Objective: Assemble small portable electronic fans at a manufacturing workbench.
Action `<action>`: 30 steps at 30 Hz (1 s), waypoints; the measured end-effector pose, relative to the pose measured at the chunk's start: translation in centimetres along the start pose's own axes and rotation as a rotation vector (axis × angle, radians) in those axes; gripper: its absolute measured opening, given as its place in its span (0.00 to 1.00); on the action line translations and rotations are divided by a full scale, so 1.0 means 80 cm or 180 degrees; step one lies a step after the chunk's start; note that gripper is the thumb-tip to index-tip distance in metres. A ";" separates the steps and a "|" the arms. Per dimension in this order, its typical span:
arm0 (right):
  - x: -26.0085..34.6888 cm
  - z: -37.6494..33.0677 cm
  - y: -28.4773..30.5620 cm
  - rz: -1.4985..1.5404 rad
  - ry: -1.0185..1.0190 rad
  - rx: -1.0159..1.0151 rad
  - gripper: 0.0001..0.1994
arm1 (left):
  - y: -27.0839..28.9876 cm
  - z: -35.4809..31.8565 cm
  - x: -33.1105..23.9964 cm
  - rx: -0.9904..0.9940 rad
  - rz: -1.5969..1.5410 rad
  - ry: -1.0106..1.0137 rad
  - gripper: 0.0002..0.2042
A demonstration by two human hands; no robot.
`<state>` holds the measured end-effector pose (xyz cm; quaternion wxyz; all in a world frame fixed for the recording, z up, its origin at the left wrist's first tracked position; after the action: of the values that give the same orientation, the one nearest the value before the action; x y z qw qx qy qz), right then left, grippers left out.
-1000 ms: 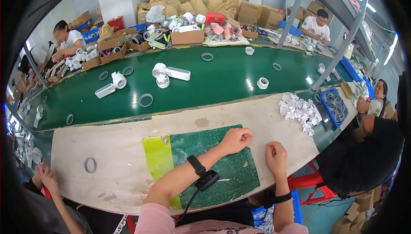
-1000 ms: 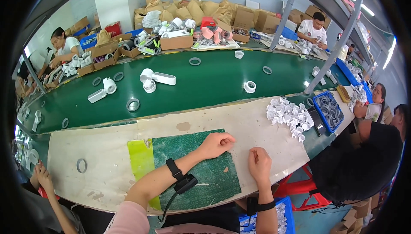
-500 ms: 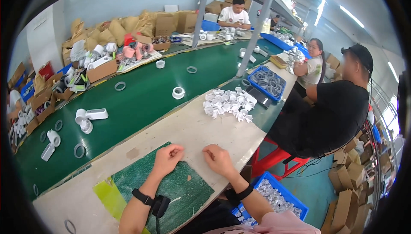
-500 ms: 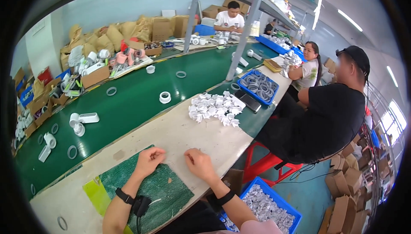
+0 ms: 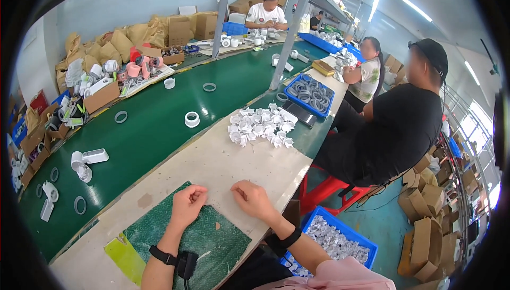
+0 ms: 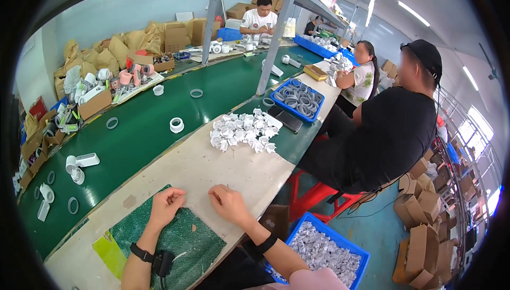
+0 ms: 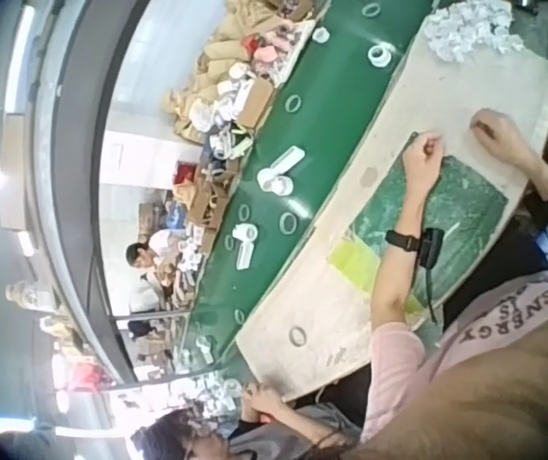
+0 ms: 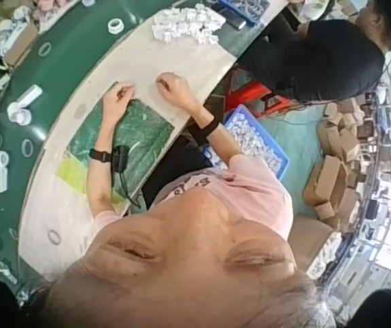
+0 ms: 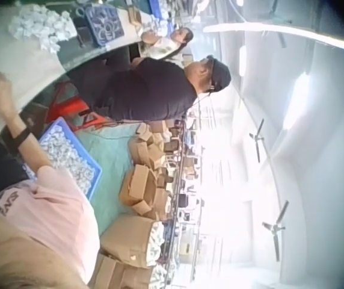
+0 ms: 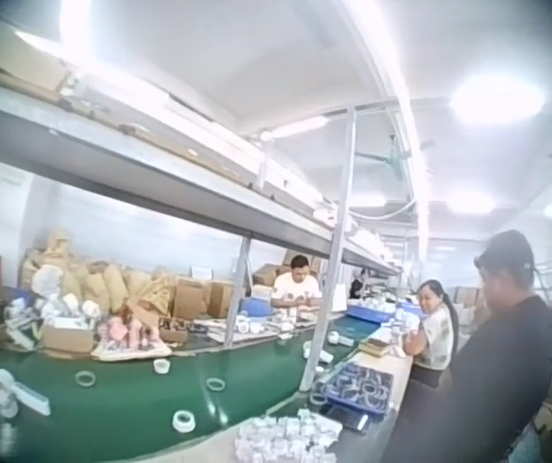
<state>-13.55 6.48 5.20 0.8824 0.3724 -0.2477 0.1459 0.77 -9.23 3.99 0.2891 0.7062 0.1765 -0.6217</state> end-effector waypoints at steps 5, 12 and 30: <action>0.000 -0.001 -0.001 0.0008 -0.0013 -0.0013 0.04 | 0.000 -0.001 -0.001 -0.0019 0.0029 -0.0015 0.06; 0.001 0.000 0.000 0.0028 -0.0057 0.0008 0.03 | 0.000 -0.002 -0.004 -0.0017 0.0071 -0.0032 0.06; 0.004 0.002 0.000 0.0021 -0.0106 0.0030 0.03 | 0.000 -0.003 -0.005 -0.0051 0.0195 -0.0062 0.07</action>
<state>-13.32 6.43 5.46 0.8759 0.3781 -0.2629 0.1437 0.91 -9.03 4.37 0.3154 0.7029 0.1570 -0.6179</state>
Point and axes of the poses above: each hand's wrist, its own z-axis towards the middle knuckle, its own y-axis out of the back of the hand, x = y × z, the point moved 2 cm from there along z, towards the middle knuckle, and after that the axes turned 12 degrees about y, right-handed, at the moved point
